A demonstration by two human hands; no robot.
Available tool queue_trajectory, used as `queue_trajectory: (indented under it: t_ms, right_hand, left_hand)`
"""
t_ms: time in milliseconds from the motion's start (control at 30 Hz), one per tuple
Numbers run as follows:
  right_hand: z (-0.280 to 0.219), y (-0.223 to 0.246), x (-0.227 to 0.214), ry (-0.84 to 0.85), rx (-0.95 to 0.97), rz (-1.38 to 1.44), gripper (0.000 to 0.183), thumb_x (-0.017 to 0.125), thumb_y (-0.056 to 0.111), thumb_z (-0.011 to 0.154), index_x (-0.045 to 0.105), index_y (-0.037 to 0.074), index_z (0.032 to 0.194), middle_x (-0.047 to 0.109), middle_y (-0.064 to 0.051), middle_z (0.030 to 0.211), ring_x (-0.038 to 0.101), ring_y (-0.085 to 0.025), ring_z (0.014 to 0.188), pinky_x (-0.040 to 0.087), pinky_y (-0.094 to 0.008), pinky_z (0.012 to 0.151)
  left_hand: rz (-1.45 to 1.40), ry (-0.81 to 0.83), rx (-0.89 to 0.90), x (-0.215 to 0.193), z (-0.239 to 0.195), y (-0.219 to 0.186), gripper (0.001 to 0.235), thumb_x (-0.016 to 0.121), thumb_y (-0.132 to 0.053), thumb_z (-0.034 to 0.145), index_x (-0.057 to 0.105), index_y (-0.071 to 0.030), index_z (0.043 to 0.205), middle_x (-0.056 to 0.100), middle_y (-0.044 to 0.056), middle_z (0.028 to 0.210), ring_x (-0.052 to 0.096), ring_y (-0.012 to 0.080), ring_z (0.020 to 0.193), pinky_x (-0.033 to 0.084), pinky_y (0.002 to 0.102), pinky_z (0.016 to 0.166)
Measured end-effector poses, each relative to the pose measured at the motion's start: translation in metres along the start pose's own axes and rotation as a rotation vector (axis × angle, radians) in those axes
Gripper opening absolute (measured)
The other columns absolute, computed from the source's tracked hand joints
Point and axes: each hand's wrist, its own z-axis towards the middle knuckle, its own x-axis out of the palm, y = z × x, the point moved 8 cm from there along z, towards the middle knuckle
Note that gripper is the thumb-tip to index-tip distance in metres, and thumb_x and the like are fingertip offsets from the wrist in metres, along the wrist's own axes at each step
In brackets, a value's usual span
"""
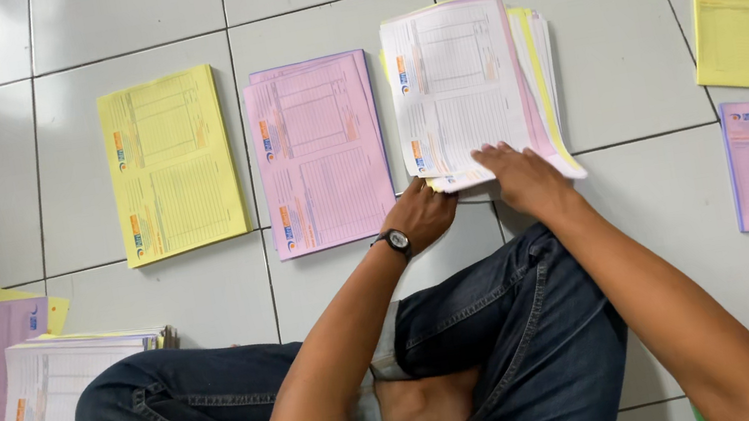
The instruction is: The person sits on the floor and sorts through stacks of yellow, pink, and white papers. They pick up sheets, flip through them, and place them into separate piles. The person also aligns the edges of the stacks to keep them organized.
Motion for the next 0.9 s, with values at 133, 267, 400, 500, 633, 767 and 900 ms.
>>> queue_trajectory:
  t_ms: [133, 267, 400, 500, 633, 767, 900]
  right_hand:
    - [0.006, -0.002, 0.0, -0.056, 0.057, -0.01, 0.074, 0.043, -0.013, 0.091, 0.044, 0.016, 0.159, 0.047, -0.016, 0.161, 0.038, -0.037, 0.152, 0.025, -0.063, 0.123]
    - [0.01, -0.005, 0.022, 0.002, 0.036, -0.121, 0.072, 0.045, -0.008, 0.088, 0.046, 0.015, 0.157, 0.051, -0.016, 0.157, 0.04, -0.037, 0.15, 0.009, -0.072, 0.122]
    - [0.001, 0.014, -0.004, -0.025, -0.011, 0.086, 0.074, 0.042, -0.015, 0.085, 0.043, 0.004, 0.157, 0.037, -0.021, 0.165, 0.025, -0.04, 0.157, 0.023, -0.068, 0.122]
    - [-0.007, 0.017, -0.008, 0.009, 0.005, 0.178, 0.076, 0.039, -0.014, 0.084, 0.04, 0.003, 0.158, 0.038, -0.022, 0.164, 0.028, -0.041, 0.155, 0.024, -0.068, 0.121]
    - [-0.018, 0.033, -0.025, 0.065, -0.007, 0.329, 0.073, 0.037, -0.011, 0.087, 0.039, 0.004, 0.158, 0.034, -0.027, 0.164, 0.023, -0.047, 0.155, 0.018, -0.071, 0.122]
    - [-0.007, 0.017, -0.007, 0.124, 0.062, 0.35, 0.069, 0.045, 0.02, 0.092, 0.04, 0.019, 0.161, 0.026, -0.016, 0.17, 0.017, -0.036, 0.159, 0.013, -0.061, 0.127]
    - [0.006, -0.014, 0.009, 0.04, 0.064, 0.321, 0.066, 0.056, 0.011, 0.092, 0.046, 0.013, 0.157, 0.036, -0.013, 0.166, 0.026, -0.031, 0.156, 0.022, -0.055, 0.126]
  left_hand:
    - [-0.045, -0.029, -0.006, 0.034, -0.01, 0.0, 0.016, 0.059, -0.008, 0.089, 0.069, -0.005, 0.101, 0.067, 0.013, 0.082, 0.067, 0.0303, 0.078, 0.051, 0.043, 0.085]
    - [-0.262, 0.124, -0.152, 0.079, -0.024, 0.013, 0.007, 0.06, -0.009, 0.093, 0.067, -0.009, 0.092, 0.069, 0.009, 0.073, 0.071, 0.0269, 0.076, 0.052, 0.04, 0.084]
    - [-0.463, 0.244, -0.339, 0.087, -0.016, 0.031, 0.008, 0.068, -0.018, 0.094, 0.073, -0.011, 0.092, 0.077, 0.008, 0.079, 0.076, 0.0235, 0.086, 0.053, 0.038, 0.098]
    - [-0.554, 0.265, -0.402, 0.082, -0.012, 0.035, 0.006, 0.07, -0.017, 0.094, 0.075, -0.014, 0.095, 0.079, 0.005, 0.086, 0.077, 0.0221, 0.091, 0.051, 0.039, 0.1]
    - [-0.781, 0.209, -0.512, 0.07, -0.001, 0.046, 0.006, 0.071, -0.016, 0.093, 0.075, -0.015, 0.098, 0.078, 0.006, 0.091, 0.074, 0.0298, 0.095, 0.055, 0.044, 0.093]
    - [-0.544, 0.16, -0.31, 0.06, 0.015, 0.036, 0.006, 0.066, -0.014, 0.097, 0.072, -0.016, 0.094, 0.078, 0.004, 0.089, 0.075, 0.0216, 0.097, 0.053, 0.041, 0.094]
    - [-0.394, 0.112, -0.209, 0.059, 0.022, 0.039, 0.007, 0.066, -0.013, 0.096, 0.071, -0.019, 0.093, 0.078, 0.002, 0.088, 0.075, 0.0177, 0.098, 0.053, 0.037, 0.096]
